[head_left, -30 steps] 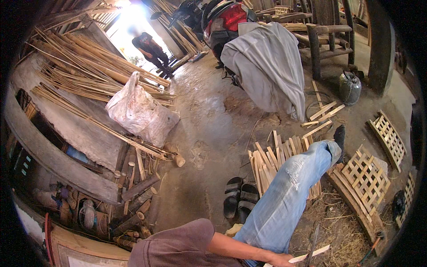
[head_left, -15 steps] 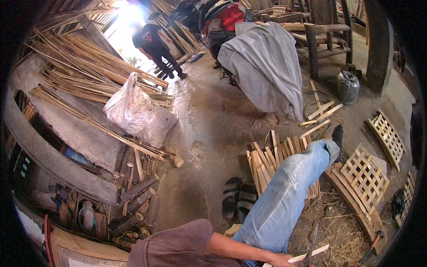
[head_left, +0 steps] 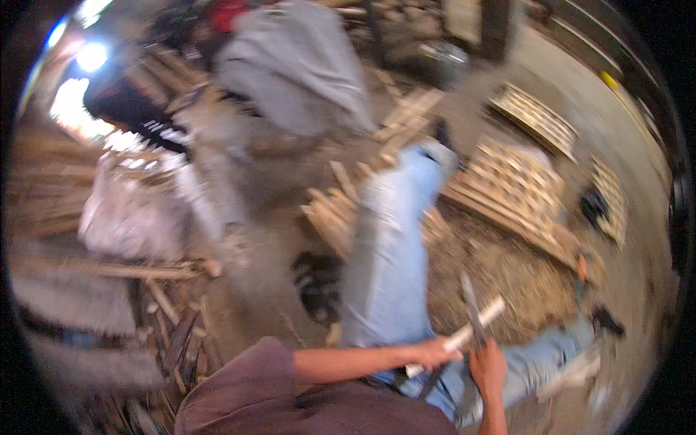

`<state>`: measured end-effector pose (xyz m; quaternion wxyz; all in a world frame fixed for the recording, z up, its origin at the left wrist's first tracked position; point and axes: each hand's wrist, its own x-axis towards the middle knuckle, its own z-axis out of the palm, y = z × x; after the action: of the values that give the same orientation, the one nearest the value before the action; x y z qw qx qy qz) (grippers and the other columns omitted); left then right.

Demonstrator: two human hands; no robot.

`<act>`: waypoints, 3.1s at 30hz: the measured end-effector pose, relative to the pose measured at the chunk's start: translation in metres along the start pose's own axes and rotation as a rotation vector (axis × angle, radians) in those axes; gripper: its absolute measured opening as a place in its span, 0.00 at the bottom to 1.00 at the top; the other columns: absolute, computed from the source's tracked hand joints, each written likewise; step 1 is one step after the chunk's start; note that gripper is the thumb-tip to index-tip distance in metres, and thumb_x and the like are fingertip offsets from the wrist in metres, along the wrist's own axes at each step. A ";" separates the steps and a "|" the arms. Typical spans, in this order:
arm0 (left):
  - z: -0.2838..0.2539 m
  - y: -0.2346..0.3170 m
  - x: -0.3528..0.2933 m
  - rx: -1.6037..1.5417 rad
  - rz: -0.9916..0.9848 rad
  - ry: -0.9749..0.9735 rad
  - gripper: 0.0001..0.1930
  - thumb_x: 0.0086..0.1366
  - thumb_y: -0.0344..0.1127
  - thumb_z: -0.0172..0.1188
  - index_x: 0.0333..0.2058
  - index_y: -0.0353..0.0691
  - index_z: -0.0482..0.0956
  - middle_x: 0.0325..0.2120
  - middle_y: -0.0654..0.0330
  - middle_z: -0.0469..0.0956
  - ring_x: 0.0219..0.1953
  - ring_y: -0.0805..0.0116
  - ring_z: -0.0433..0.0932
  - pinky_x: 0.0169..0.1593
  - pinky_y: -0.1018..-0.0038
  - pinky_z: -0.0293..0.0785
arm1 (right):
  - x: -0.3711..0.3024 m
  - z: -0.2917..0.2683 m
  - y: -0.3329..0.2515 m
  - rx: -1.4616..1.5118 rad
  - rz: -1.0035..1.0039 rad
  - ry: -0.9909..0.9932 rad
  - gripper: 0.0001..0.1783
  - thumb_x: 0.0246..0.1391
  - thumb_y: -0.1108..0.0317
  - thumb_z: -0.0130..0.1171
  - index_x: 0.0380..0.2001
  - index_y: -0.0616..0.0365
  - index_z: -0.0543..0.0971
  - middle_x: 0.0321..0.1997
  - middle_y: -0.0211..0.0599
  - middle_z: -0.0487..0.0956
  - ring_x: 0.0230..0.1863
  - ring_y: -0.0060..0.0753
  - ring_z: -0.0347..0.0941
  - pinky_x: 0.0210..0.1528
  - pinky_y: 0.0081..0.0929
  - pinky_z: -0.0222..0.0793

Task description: The person sits on the floor and uses a knife to shave and shape a thin wooden stick, repeatedly scraping along its length. The person occasionally pauses to inspect the stick and then resumes shaving. Finished sticks are placed on a pile to the left.

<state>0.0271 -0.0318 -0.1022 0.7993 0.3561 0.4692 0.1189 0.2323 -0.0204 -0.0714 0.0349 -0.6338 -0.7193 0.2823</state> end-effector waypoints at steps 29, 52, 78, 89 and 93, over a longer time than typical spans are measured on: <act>0.004 0.034 0.004 0.153 -0.097 -0.145 0.19 0.68 0.50 0.52 0.51 0.46 0.69 0.24 0.72 0.59 0.21 0.81 0.60 0.21 0.81 0.59 | -0.026 -0.004 0.000 0.046 0.179 0.122 0.18 0.47 0.65 0.64 0.39 0.63 0.74 0.36 0.54 0.78 0.37 0.60 0.75 0.39 0.49 0.71; -0.044 0.082 0.020 -0.181 -0.002 -0.145 0.16 0.74 0.39 0.42 0.50 0.35 0.70 0.21 0.68 0.65 0.18 0.83 0.61 0.20 0.83 0.61 | 0.029 -0.048 -0.015 -0.048 0.001 -0.076 0.16 0.46 0.72 0.59 0.40 0.61 0.71 0.32 0.48 0.77 0.32 0.59 0.76 0.31 0.49 0.72; -0.046 0.078 0.019 -0.027 0.170 -0.008 0.12 0.71 0.37 0.44 0.43 0.38 0.73 0.17 0.68 0.66 0.18 0.78 0.63 0.22 0.76 0.63 | 0.033 -0.038 -0.003 -0.147 0.095 -0.166 0.18 0.47 0.71 0.63 0.43 0.62 0.72 0.36 0.53 0.77 0.37 0.60 0.76 0.38 0.47 0.72; -0.047 0.082 -0.010 -0.412 -0.057 -0.161 0.12 0.73 0.36 0.42 0.46 0.36 0.71 0.18 0.71 0.63 0.17 0.83 0.60 0.19 0.83 0.58 | 0.076 -0.065 0.020 -0.146 0.253 0.079 0.11 0.48 0.73 0.54 0.37 0.61 0.73 0.30 0.53 0.78 0.31 0.59 0.76 0.35 0.49 0.74; -0.041 0.075 -0.010 -0.162 0.008 -0.094 0.13 0.73 0.37 0.42 0.41 0.34 0.72 0.17 0.69 0.65 0.17 0.80 0.63 0.23 0.77 0.63 | 0.044 -0.062 -0.001 -0.152 0.029 -0.234 0.10 0.49 0.71 0.58 0.37 0.60 0.76 0.31 0.52 0.79 0.32 0.57 0.77 0.32 0.48 0.73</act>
<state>-0.0012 0.0354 -0.0570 0.8461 0.2973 0.4185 0.1430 0.2486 0.0432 -0.0324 -0.1013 -0.6077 -0.7286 0.2994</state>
